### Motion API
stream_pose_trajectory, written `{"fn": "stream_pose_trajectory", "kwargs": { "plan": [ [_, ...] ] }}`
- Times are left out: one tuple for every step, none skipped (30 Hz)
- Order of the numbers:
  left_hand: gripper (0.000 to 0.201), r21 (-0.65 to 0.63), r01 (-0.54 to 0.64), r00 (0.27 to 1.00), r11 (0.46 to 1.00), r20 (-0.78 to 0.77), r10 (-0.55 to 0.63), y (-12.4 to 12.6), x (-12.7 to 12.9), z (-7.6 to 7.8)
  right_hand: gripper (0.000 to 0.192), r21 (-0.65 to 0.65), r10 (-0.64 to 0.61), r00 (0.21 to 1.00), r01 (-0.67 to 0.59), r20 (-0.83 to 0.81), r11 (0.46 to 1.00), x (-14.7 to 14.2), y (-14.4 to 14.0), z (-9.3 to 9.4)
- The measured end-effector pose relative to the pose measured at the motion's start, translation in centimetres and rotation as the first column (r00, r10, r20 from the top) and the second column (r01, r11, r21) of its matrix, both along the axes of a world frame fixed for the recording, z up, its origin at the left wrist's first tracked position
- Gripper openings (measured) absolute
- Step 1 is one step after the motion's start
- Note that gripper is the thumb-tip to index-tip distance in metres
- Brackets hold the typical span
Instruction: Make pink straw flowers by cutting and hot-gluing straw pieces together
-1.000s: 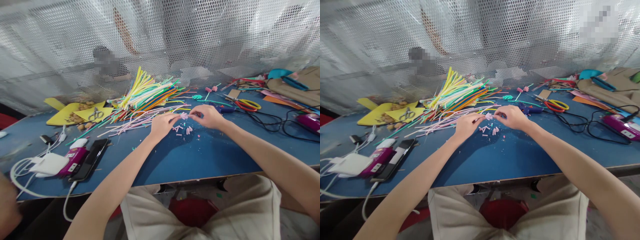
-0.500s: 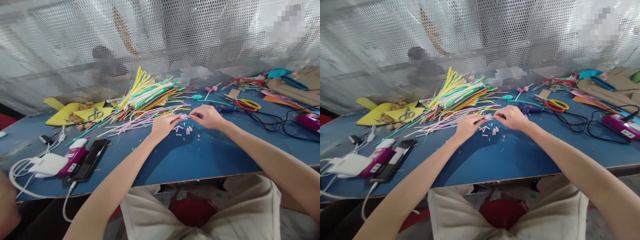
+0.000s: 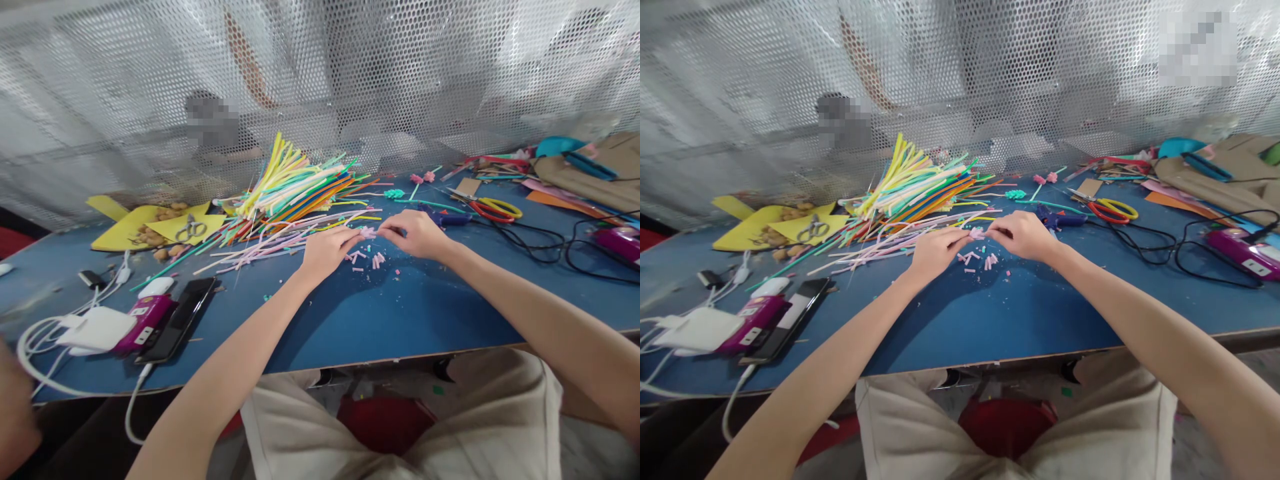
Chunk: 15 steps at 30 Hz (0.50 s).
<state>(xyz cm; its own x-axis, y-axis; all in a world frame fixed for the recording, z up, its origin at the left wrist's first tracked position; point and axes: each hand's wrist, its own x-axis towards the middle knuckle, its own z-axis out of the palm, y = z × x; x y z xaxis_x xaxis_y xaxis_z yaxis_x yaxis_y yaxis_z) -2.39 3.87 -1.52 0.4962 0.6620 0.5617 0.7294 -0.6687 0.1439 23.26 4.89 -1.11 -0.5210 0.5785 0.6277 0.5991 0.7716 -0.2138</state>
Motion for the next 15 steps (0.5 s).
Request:
{"fn": "stream_pose_trajectory", "kwargs": {
  "plan": [
    [0.033,-0.011,-0.005,1.000,1.000,-0.009,0.005,-0.01,0.03,0.05,0.029,0.002,-0.003,1.000,0.003,-0.002,1.000,0.01,0.01,0.00],
    [0.032,-0.024,-0.009,1.000,1.000,-0.019,0.009,-0.03,0.06,0.11,0.029,0.003,-0.008,1.000,0.008,-0.003,1.000,0.03,0.04,0.00],
    [0.031,-0.036,-0.011,1.000,0.999,-0.027,0.011,-0.06,0.10,0.17,0.028,0.003,-0.012,1.000,0.012,-0.002,1.000,0.05,0.08,-0.02],
    [0.031,-0.042,-0.013,0.999,0.999,-0.033,0.012,-0.10,0.14,0.23,0.029,0.004,-0.017,1.000,0.017,0.003,1.000,0.08,0.13,-0.03],
    [0.032,-0.042,-0.013,0.999,0.999,-0.034,0.012,-0.15,0.18,0.28,0.029,0.005,-0.023,1.000,0.023,0.009,1.000,0.10,0.19,-0.05],
    [0.032,-0.037,-0.013,1.000,0.999,-0.029,0.012,-0.21,0.23,0.31,0.030,0.007,-0.030,0.999,0.030,0.014,1.000,0.13,0.23,-0.07],
    [0.032,-0.030,-0.013,1.000,0.999,-0.019,0.012,-0.27,0.26,0.34,0.030,0.008,-0.036,0.999,0.036,0.018,0.999,0.15,0.27,-0.09],
    [0.034,-0.022,-0.010,1.000,1.000,-0.006,0.010,-0.33,0.28,0.34,0.031,0.009,-0.044,0.999,0.044,0.021,0.999,0.16,0.29,-0.10],
    [0.035,-0.016,-0.003,1.000,1.000,0.007,0.004,-0.37,0.29,0.33,0.031,0.008,-0.050,0.999,0.050,0.021,0.999,0.16,0.30,-0.11],
    [0.037,-0.010,0.008,1.000,1.000,0.018,-0.007,-0.39,0.29,0.30,0.031,0.006,-0.054,0.998,0.054,0.020,0.999,0.16,0.30,-0.12],
    [0.037,-0.004,0.020,1.000,1.000,0.025,-0.020,-0.38,0.28,0.25,0.032,0.002,-0.055,0.998,0.055,0.019,0.998,0.16,0.29,-0.13],
    [0.037,0.003,0.031,0.999,1.000,0.026,-0.031,-0.36,0.25,0.19,0.032,-0.001,-0.054,0.998,0.054,0.018,0.999,0.15,0.29,-0.14],
    [0.037,0.011,0.040,0.999,0.999,0.026,-0.041,-0.32,0.23,0.14,0.032,-0.003,-0.050,0.999,0.050,0.018,0.999,0.14,0.28,-0.15],
    [0.036,0.019,0.045,0.999,0.999,0.027,-0.045,-0.28,0.20,0.08,0.032,-0.004,-0.046,0.999,0.046,0.019,0.999,0.13,0.27,-0.16],
    [0.036,0.024,0.045,0.999,0.999,0.029,-0.046,-0.23,0.17,0.04,0.032,-0.004,-0.041,0.999,0.042,0.019,0.999,0.11,0.27,-0.15]
  ]
}}
